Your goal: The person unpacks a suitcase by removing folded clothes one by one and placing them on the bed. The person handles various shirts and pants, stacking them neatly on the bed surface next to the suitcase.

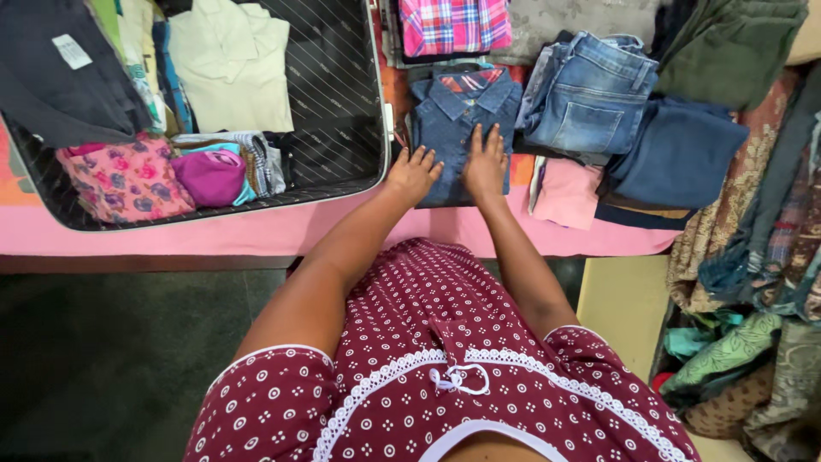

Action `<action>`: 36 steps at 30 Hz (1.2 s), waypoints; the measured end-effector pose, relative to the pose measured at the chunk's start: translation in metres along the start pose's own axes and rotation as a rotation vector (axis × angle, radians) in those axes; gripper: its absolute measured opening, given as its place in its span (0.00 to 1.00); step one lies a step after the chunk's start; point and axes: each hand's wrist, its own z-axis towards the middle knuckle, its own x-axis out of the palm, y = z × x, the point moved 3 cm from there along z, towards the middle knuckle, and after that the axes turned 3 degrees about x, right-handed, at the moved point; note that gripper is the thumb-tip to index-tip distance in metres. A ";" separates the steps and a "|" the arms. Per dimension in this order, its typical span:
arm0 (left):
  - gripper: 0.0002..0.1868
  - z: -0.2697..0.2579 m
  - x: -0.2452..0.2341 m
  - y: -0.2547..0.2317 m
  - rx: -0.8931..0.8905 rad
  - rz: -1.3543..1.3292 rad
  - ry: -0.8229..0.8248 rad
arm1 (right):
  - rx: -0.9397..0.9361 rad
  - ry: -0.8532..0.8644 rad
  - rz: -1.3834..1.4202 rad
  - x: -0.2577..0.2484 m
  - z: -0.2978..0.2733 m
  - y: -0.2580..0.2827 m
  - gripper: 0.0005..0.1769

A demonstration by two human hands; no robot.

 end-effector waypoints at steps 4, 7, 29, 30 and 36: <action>0.30 -0.029 -0.035 -0.006 0.029 -0.074 -0.013 | -0.039 -0.017 0.110 -0.014 0.004 -0.002 0.37; 0.36 -0.061 -0.062 -0.005 0.023 -0.252 -0.081 | -0.188 -0.240 0.275 -0.031 -0.005 0.022 0.31; 0.18 -0.259 -0.032 0.290 -0.518 -0.741 -0.984 | -0.599 -0.147 0.621 -0.029 0.000 0.353 0.21; 0.18 -0.255 -0.013 0.309 -0.560 -0.737 -0.927 | -0.572 -0.082 0.614 -0.007 0.009 0.359 0.21; 0.32 -0.212 0.104 0.415 -0.813 -0.764 -0.409 | -0.292 0.326 0.437 0.136 0.085 0.373 0.29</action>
